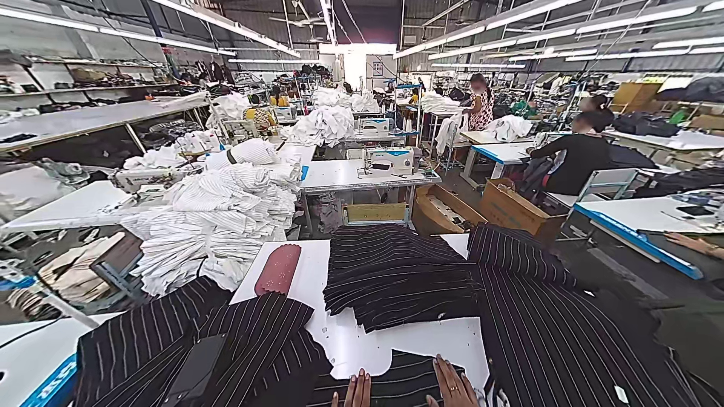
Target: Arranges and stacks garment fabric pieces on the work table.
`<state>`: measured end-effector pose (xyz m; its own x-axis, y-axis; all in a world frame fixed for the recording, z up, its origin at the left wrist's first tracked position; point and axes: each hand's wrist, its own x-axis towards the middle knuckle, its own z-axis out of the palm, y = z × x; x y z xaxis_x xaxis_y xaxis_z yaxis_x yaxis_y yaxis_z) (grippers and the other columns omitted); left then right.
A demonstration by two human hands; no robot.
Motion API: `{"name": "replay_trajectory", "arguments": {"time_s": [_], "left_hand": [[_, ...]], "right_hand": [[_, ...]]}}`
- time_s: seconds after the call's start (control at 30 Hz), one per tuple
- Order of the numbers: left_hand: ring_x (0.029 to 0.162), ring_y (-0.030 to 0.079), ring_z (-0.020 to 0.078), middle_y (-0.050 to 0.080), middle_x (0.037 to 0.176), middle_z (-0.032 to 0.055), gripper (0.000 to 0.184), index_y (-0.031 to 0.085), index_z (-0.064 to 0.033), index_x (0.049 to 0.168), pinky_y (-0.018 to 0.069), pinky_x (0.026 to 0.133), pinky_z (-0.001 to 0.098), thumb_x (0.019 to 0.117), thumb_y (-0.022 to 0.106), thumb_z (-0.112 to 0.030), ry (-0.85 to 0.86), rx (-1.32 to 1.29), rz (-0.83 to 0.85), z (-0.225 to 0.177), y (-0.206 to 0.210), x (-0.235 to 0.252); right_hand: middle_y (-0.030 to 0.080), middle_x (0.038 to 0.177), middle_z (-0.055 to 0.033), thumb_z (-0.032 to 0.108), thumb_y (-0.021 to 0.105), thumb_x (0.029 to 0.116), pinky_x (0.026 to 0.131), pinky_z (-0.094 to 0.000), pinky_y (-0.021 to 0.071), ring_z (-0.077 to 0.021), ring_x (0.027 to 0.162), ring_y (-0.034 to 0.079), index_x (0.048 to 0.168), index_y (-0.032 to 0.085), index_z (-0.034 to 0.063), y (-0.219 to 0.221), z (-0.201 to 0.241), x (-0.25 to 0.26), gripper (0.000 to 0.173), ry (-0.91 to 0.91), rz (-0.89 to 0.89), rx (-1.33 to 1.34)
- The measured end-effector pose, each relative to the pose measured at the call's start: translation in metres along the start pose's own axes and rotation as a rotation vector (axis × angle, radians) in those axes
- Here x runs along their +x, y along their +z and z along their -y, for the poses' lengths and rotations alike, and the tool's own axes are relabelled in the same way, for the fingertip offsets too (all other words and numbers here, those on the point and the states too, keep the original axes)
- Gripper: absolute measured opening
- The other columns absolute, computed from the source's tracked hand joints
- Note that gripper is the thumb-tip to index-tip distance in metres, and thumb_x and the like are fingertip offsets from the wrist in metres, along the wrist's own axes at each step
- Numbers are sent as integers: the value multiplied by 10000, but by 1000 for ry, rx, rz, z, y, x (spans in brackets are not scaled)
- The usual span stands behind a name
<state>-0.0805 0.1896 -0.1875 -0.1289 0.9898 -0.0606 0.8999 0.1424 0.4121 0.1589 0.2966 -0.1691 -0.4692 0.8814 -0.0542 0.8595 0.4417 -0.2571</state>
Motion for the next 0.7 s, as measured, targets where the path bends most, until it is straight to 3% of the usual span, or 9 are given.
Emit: {"name": "replay_trajectory", "arguments": {"time_s": [0.17, 0.27, 0.37, 0.4, 0.47, 0.53, 0.6, 0.7], "left_hand": [[1550, 256, 354, 298, 1673, 121, 729, 291, -57, 1612, 83, 1213, 684, 1062, 372, -530, -10, -16, 1, 0, -1, -1], [1547, 265, 351, 300, 1672, 121, 741, 291, -56, 1612, 90, 1210, 690, 1059, 362, -545, -9, -17, -5, -1, 0, -1], [1547, 266, 353, 315, 1666, 119, 758, 316, -49, 1602, 86, 1208, 698, 1049, 367, -566, -16, -21, -38, 0, 3, -1], [1547, 268, 346, 322, 1663, 113, 765, 327, -50, 1598, 90, 1211, 692, 1044, 379, -574, -14, -25, -40, -1, 4, -2], [1548, 279, 309, 337, 1660, 85, 764, 352, -65, 1592, 119, 1225, 659, 1031, 401, -581, 37, -34, -32, -2, 6, -7], [1541, 303, 265, 355, 1653, 55, 731, 390, -88, 1581, 159, 1238, 614, 1026, 434, -563, 152, -75, -13, -5, 7, -14], [1527, 338, 249, 387, 1638, 47, 697, 433, -104, 1562, 186, 1233, 607, 1021, 469, -542, 260, -104, 7, -12, 11, -30], [1496, 397, 269, 432, 1612, 48, 686, 497, -140, 1529, 209, 1198, 669, 999, 499, -575, 271, -67, -38, -21, 19, -55]], "right_hand": [[312, 1662, -167, 536, 422, 1050, 1229, -656, 141, -356, 1540, 296, 1588, 322, -8, -17, -9, 1, 771, 104, 65, -27], [324, 1645, -214, 544, 455, 1040, 1240, -641, 117, -376, 1535, 297, 1560, 351, -50, -32, -6, -6, 796, 218, 112, -44], [553, 1435, -276, 409, 599, 1004, 1204, -604, 262, -428, 1393, 479, 1316, 628, -54, -43, 0, -7, 560, 287, 52, 25], [614, 1344, -272, 351, 622, 993, 1168, -579, 334, -428, 1326, 536, 1223, 683, -44, -43, -1, -6, 460, 292, 35, 54], [682, 1195, -247, 267, 626, 1003, 1063, -543, 451, -403, 1192, 626, 1164, 688, -39, -47, 0, -9, 351, 338, 33, 165], [719, 1025, -241, 231, 637, 1009, 903, -574, 533, -406, 999, 703, 1154, 661, -48, -64, -5, -17, 316, 410, -92, 305], [724, 939, -252, 177, 684, 979, 813, -605, 555, -414, 874, 721, 1123, 668, -73, -83, -23, -38, 289, 435, -357, 356], [690, 1023, -310, 96, 695, 959, 868, -600, 538, -441, 930, 694, 1106, 668, -112, -106, -80, -75, 256, 535, -682, 293]]}}
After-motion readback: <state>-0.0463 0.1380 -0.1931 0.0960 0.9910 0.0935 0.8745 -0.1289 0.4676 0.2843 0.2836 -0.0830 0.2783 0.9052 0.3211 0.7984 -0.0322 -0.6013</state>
